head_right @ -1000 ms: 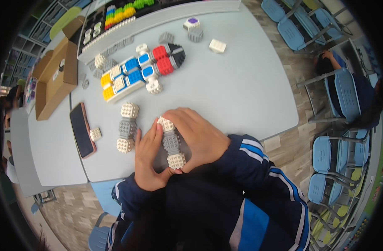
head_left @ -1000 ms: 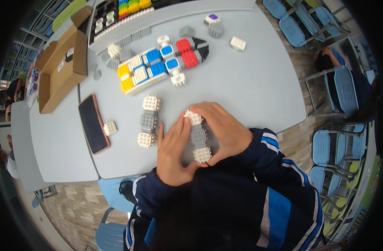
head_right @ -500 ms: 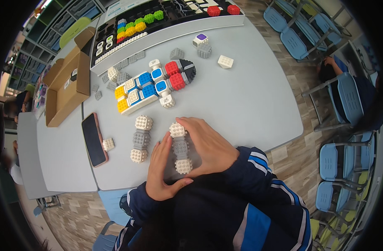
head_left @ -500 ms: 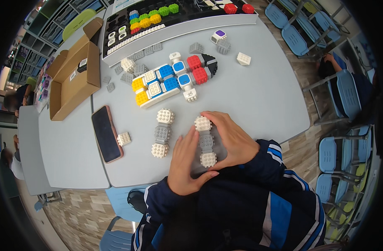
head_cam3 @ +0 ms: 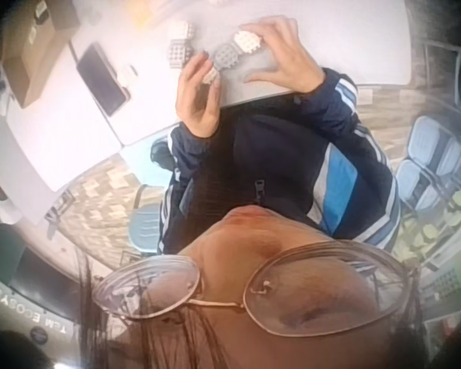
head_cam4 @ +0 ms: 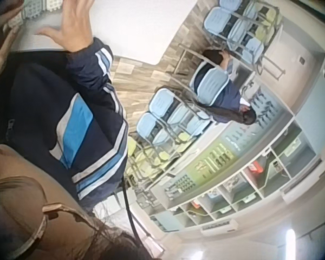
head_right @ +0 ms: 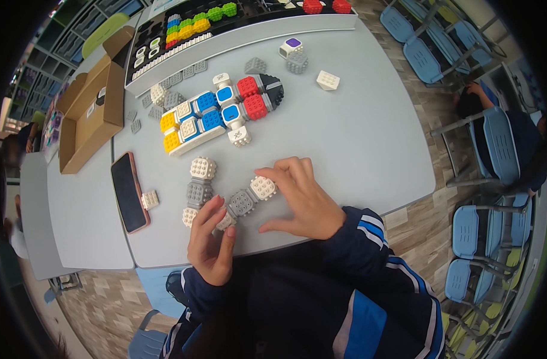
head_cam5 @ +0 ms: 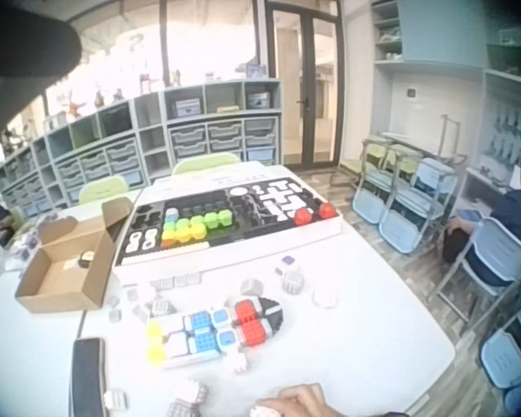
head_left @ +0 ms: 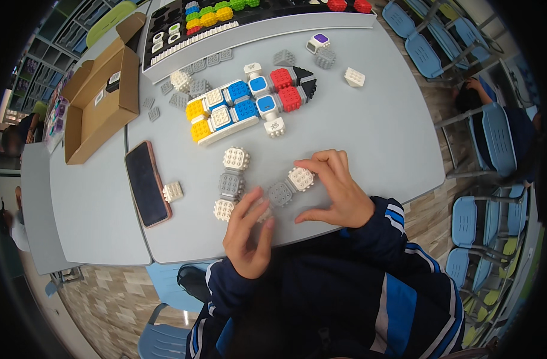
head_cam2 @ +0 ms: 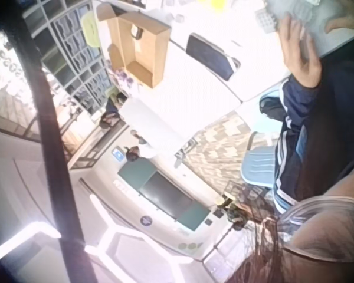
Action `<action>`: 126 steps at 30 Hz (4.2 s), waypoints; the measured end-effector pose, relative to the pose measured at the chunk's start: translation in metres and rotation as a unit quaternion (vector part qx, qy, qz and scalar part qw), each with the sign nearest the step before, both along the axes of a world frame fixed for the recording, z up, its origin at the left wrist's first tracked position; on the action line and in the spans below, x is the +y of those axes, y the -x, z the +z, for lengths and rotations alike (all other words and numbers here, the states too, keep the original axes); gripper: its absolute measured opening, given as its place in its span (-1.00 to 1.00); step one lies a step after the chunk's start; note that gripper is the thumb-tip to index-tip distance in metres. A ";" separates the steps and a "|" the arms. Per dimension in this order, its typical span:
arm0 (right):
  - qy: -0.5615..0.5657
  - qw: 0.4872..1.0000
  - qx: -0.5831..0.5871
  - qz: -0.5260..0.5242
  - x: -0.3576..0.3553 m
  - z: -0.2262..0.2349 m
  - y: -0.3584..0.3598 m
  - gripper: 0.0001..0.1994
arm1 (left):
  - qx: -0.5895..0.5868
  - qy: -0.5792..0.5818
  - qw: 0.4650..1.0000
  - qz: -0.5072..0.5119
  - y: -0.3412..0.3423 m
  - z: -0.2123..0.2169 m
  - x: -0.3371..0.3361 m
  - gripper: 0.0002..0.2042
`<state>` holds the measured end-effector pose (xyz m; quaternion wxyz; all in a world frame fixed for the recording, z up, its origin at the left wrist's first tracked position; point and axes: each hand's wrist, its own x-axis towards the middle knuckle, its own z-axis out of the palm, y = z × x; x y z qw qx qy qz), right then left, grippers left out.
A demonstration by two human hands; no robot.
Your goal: The person assembles a structure using small interlocking plastic blocks. They connect gray and white pieces to form a base, then attach a larger pre-assembled block with blue, yellow, and red sections to complete the model.
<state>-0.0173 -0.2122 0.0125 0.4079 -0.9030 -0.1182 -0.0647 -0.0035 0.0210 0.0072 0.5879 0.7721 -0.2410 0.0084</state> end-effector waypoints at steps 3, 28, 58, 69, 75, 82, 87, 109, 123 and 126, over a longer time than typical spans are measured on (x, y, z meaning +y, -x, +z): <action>0.009 1.000 -0.022 -0.006 -0.001 -0.002 -0.001 -0.27 | 0.000 0.014 1.000 -0.007 0.004 -0.004 0.004 -0.65; -0.010 0.973 -0.223 -0.055 -0.013 0.020 -0.004 -0.78 | 0.035 0.012 0.986 0.165 -0.004 -0.003 -0.007 -0.78; 0.413 0.908 -0.048 0.044 0.045 0.021 -0.297 -0.62 | 0.077 0.048 0.994 0.054 -0.008 -0.003 0.010 -0.80; 0.428 0.900 -0.037 0.068 0.049 0.020 -0.305 -0.71 | 0.063 0.028 0.996 0.059 -0.010 0.001 0.009 -0.80; 0.422 0.903 -0.034 0.077 0.046 0.009 -0.312 -0.68 | 0.062 0.024 0.996 0.054 -0.010 0.002 0.009 -0.80; 0.352 0.933 -0.064 0.041 0.047 -0.005 -0.312 -0.65 | 0.063 0.014 0.997 0.049 -0.011 0.003 0.010 -0.80; 0.378 0.923 -0.046 0.057 0.048 -0.008 -0.320 -0.66 | 0.065 0.007 0.997 0.049 -0.011 0.003 0.010 -0.80; 0.271 0.951 -0.070 0.128 0.028 0.077 -0.273 -0.57 | 0.094 0.007 0.993 0.065 -0.008 0.004 0.007 -0.82; 0.163 0.979 -0.012 0.117 -0.020 0.060 -0.054 -0.63 | 0.053 -0.134 0.990 0.004 -0.023 0.012 0.002 -0.54; 0.134 0.988 -0.018 0.080 -0.020 0.042 -0.047 -0.60 | 0.053 -0.140 0.988 -0.029 -0.033 0.014 -0.001 -0.43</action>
